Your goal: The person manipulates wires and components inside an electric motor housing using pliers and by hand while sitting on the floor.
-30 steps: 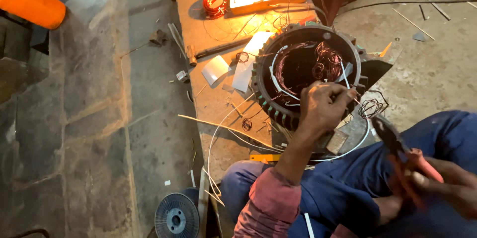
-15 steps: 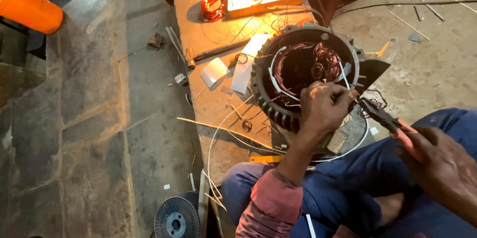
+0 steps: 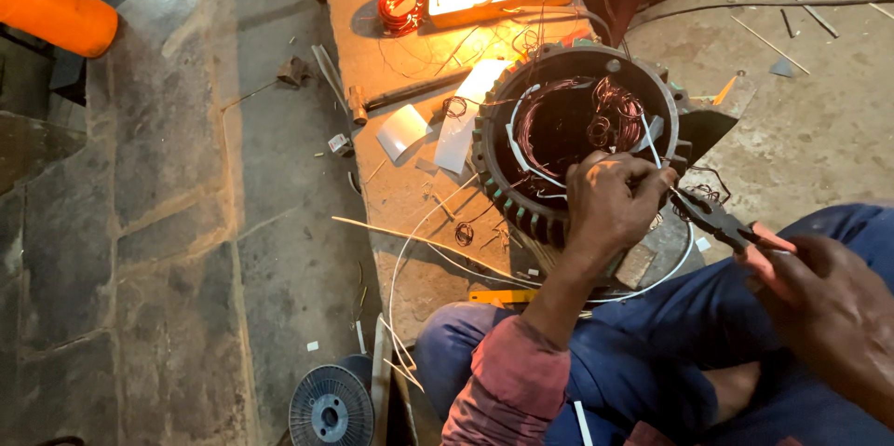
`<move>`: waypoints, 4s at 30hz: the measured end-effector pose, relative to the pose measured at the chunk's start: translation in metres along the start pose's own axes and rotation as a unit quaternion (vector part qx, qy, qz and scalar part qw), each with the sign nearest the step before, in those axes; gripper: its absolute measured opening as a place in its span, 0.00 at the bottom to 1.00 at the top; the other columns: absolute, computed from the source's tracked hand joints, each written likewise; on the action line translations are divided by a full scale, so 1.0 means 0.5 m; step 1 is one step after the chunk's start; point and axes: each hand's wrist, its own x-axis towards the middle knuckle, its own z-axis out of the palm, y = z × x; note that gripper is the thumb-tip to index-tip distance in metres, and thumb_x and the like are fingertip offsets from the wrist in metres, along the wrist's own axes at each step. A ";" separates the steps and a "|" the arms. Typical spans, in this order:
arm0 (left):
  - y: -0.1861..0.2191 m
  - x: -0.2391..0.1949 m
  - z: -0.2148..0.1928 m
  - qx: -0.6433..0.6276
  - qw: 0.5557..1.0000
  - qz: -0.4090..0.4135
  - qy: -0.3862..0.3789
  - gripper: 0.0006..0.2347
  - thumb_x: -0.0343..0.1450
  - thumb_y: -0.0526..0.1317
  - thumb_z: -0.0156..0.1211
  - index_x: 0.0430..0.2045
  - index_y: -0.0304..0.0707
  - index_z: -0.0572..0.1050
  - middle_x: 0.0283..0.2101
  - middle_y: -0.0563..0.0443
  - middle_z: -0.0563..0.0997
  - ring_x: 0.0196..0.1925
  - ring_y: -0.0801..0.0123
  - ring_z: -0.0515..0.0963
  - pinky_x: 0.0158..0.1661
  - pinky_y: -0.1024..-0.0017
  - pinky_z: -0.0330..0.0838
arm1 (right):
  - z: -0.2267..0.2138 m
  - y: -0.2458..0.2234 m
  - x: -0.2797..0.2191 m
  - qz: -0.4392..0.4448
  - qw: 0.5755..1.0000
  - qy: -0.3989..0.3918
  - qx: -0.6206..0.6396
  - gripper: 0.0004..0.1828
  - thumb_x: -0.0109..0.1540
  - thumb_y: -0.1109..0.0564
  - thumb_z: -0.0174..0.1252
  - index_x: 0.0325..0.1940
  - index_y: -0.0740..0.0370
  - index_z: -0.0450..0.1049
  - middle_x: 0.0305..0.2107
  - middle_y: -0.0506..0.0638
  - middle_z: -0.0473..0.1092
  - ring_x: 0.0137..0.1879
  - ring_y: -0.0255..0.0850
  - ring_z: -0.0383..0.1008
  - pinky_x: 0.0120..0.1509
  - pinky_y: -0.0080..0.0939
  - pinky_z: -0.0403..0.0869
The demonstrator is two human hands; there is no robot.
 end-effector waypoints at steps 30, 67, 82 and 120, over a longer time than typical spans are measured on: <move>-0.041 -0.005 0.007 -0.052 0.997 0.047 0.016 0.11 0.71 0.47 0.63 0.31 0.39 0.83 0.32 0.46 0.83 0.36 0.58 0.81 0.40 0.62 0.73 | 0.257 0.351 -0.242 0.278 0.712 -0.445 0.468 0.16 0.59 0.49 0.68 0.48 0.55 0.82 0.32 0.53 0.77 0.35 0.44 0.79 0.40 0.43 0.79; -0.118 -0.360 -0.224 0.102 0.967 -0.227 0.053 0.09 0.67 0.41 0.67 0.34 0.37 0.85 0.26 0.46 0.83 0.26 0.66 0.82 0.33 0.71 0.75 | -0.055 -0.001 -0.216 -0.085 0.940 -0.322 0.076 0.36 0.52 0.34 0.65 0.59 0.54 0.75 0.46 0.52 0.76 0.44 0.48 0.80 0.47 0.48 0.79; -0.245 -0.312 -0.211 -0.053 0.866 -0.154 0.473 0.05 0.73 0.34 0.64 0.33 0.27 0.80 0.34 0.52 0.81 0.35 0.75 0.79 0.39 0.76 0.75 | 0.480 -0.266 0.063 -0.306 0.910 -0.177 0.216 0.12 0.54 0.51 0.59 0.33 0.63 0.77 0.30 0.63 0.75 0.37 0.61 0.77 0.42 0.56 0.74; -0.264 -0.300 -0.207 -0.128 0.827 -0.197 0.511 0.08 0.74 0.36 0.62 0.31 0.25 0.78 0.27 0.55 0.77 0.28 0.78 0.73 0.30 0.76 0.68 | 0.694 -0.366 0.116 -0.268 0.941 -0.183 0.096 0.13 0.60 0.50 0.54 0.35 0.59 0.79 0.32 0.63 0.76 0.41 0.57 0.79 0.45 0.59 0.74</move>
